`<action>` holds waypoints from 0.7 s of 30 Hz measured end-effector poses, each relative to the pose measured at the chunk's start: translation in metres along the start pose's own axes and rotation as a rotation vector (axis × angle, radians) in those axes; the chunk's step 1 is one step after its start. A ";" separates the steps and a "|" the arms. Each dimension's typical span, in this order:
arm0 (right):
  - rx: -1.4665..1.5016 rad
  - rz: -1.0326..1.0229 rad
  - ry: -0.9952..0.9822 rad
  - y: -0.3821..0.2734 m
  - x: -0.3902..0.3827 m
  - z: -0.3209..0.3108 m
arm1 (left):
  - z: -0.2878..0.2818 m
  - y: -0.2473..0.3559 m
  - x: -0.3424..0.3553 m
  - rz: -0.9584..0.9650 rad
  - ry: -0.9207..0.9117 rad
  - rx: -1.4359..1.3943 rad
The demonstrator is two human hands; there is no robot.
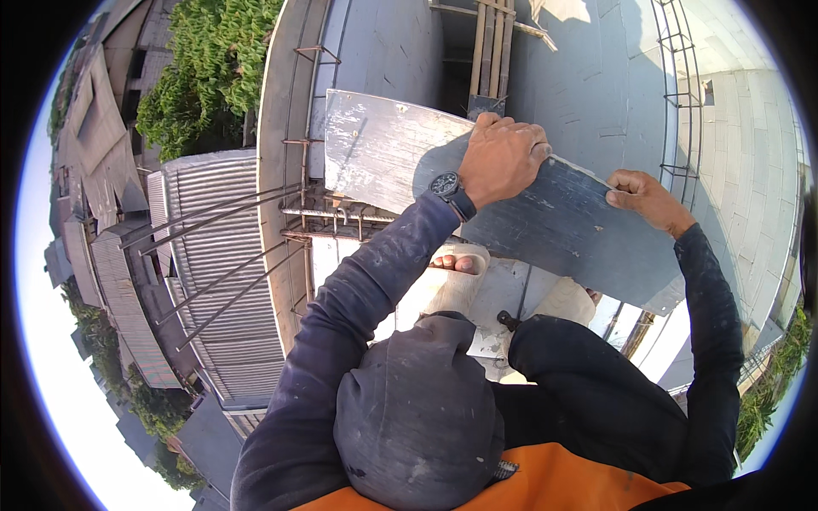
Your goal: The person saws a piece of board, places it against the concrete and rebar structure, and hammers it into place.
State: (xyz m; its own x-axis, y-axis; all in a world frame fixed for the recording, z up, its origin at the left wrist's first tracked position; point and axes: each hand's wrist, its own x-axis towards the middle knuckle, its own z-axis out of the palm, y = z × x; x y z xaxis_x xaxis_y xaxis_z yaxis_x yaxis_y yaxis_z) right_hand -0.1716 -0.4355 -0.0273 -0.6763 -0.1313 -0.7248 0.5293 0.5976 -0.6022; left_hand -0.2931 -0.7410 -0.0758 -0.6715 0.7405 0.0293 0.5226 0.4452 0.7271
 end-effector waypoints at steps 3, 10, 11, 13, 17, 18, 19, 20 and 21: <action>0.015 -0.028 0.040 0.009 -0.005 -0.002 | 0.005 0.004 -0.001 0.041 0.089 0.026; 0.080 -0.047 0.099 -0.002 -0.006 -0.001 | 0.015 0.025 -0.021 0.162 0.196 0.066; 0.096 -0.038 0.115 -0.003 -0.009 -0.003 | 0.020 0.031 -0.026 0.180 0.187 0.024; 0.162 -0.013 0.143 0.005 -0.013 -0.012 | 0.023 0.030 -0.024 0.181 0.221 -0.004; 0.046 0.022 0.281 -0.002 -0.037 -0.030 | -0.005 -0.026 -0.006 -0.057 0.431 0.070; 0.097 0.015 0.275 -0.013 -0.039 -0.030 | -0.017 -0.055 0.002 -0.203 0.523 -0.002; 0.153 -0.005 0.261 -0.024 -0.036 -0.029 | -0.034 -0.096 0.001 -0.309 0.572 0.046; 0.106 -0.008 0.290 -0.026 -0.035 -0.029 | -0.046 -0.119 0.001 -0.366 0.667 0.029; 0.055 -0.006 0.323 -0.028 -0.035 -0.031 | -0.059 -0.129 -0.003 -0.434 0.694 -0.049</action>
State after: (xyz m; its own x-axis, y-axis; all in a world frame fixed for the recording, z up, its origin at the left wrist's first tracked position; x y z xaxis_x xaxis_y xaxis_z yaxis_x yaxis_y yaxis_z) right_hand -0.1789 -0.4233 0.0252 -0.8024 0.1284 -0.5829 0.5459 0.5529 -0.6296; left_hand -0.3895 -0.8302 -0.1289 -0.9893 0.0202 0.1442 0.1286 0.5860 0.8001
